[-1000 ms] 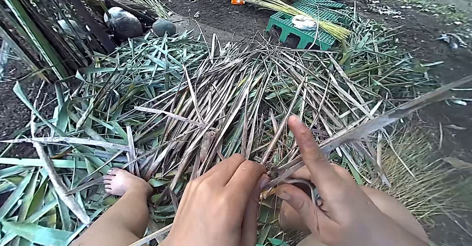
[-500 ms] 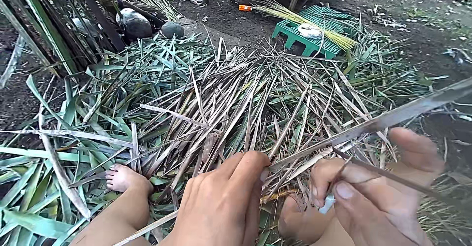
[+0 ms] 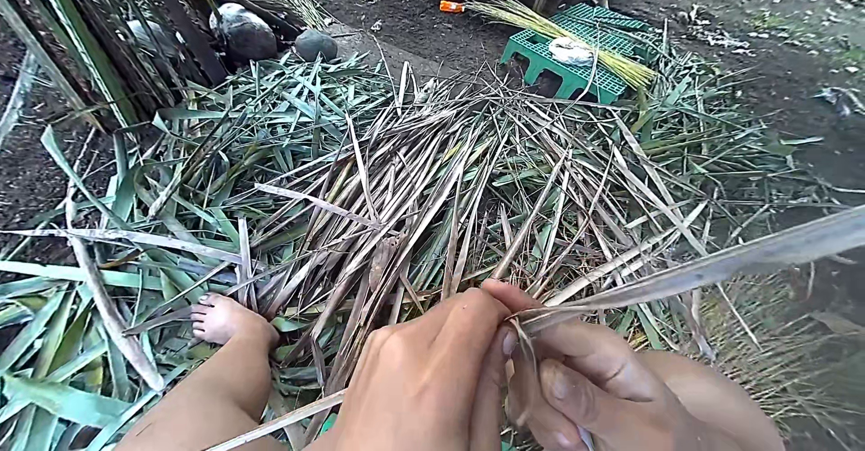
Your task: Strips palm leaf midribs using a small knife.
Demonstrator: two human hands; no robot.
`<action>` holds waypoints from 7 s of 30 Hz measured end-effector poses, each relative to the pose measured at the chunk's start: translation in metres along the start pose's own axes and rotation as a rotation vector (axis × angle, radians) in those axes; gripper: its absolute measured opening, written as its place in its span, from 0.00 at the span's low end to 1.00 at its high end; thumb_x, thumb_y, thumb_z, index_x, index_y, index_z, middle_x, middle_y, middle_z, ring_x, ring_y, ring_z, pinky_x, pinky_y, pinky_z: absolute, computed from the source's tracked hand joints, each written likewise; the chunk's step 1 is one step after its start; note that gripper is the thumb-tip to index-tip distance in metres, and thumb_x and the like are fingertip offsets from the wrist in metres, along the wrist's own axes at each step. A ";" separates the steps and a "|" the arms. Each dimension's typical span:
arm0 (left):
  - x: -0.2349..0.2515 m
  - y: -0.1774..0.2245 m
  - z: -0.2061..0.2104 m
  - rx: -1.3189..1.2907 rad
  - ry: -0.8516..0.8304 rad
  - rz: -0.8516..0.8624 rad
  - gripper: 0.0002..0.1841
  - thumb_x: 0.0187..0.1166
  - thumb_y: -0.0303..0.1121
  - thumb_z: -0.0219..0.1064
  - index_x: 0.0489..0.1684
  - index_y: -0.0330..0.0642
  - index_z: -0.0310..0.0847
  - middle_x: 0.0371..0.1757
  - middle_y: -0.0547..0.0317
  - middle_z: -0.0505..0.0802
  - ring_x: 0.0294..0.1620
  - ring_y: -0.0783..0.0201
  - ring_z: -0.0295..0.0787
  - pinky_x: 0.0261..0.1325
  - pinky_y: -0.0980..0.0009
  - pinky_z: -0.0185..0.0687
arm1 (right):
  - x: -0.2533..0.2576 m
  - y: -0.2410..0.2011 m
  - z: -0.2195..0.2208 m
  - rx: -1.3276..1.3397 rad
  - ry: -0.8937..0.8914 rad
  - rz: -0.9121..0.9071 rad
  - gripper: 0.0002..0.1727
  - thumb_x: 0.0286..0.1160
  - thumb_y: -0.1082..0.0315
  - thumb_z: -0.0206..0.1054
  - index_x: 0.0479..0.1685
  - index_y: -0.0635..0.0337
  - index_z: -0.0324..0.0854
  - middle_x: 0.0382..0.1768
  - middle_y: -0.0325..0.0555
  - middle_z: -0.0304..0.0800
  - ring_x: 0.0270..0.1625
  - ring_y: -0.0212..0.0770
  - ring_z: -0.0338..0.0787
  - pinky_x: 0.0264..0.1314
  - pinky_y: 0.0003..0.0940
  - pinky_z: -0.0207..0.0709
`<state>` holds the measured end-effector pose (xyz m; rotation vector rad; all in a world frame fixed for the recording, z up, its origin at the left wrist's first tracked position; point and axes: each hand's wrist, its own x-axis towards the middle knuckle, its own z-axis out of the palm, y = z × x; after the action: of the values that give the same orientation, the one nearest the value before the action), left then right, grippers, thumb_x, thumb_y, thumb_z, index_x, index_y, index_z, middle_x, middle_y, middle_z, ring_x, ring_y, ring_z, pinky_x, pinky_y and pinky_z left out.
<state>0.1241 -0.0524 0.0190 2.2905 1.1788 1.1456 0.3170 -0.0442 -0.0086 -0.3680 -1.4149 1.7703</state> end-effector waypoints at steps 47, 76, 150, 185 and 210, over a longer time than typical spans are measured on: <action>-0.003 -0.017 -0.002 -0.044 -0.070 -0.058 0.11 0.86 0.38 0.61 0.45 0.39 0.84 0.24 0.63 0.86 0.22 0.77 0.76 0.26 0.83 0.69 | 0.002 -0.008 -0.035 -0.243 0.194 -0.153 0.20 0.91 0.60 0.56 0.73 0.58 0.80 0.24 0.20 0.79 0.26 0.14 0.77 0.30 0.09 0.72; -0.004 -0.008 -0.004 0.122 -0.018 0.023 0.11 0.87 0.31 0.57 0.38 0.36 0.83 0.20 0.57 0.85 0.19 0.71 0.76 0.23 0.80 0.66 | 0.006 -0.010 -0.031 -0.194 0.221 -0.096 0.30 0.90 0.64 0.56 0.90 0.58 0.59 0.22 0.22 0.75 0.23 0.14 0.73 0.27 0.08 0.68; -0.018 -0.031 -0.024 0.425 0.027 0.267 0.08 0.87 0.27 0.57 0.47 0.34 0.82 0.26 0.45 0.87 0.25 0.54 0.80 0.27 0.66 0.69 | 0.004 -0.049 -0.069 -0.313 0.608 -0.214 0.21 0.91 0.63 0.48 0.74 0.54 0.80 0.12 0.26 0.68 0.12 0.20 0.68 0.18 0.13 0.68; -0.013 -0.045 -0.041 -0.229 -0.211 -0.135 0.14 0.89 0.34 0.60 0.39 0.29 0.81 0.24 0.57 0.86 0.26 0.83 0.79 0.32 0.85 0.72 | 0.007 -0.029 -0.042 -0.068 0.302 -0.154 0.22 0.93 0.60 0.52 0.77 0.58 0.76 0.17 0.21 0.71 0.19 0.14 0.72 0.23 0.10 0.69; -0.020 -0.069 -0.062 -0.252 -0.222 -0.210 0.13 0.88 0.36 0.62 0.38 0.33 0.81 0.24 0.68 0.84 0.23 0.85 0.75 0.28 0.85 0.71 | -0.013 -0.084 -0.110 -0.202 0.837 -0.326 0.26 0.96 0.60 0.33 0.74 0.50 0.77 0.10 0.24 0.65 0.08 0.20 0.64 0.12 0.14 0.64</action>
<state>0.0321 -0.0308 0.0070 1.9924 1.0917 0.8823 0.4332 0.0229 0.0287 -0.8192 -0.9596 1.0090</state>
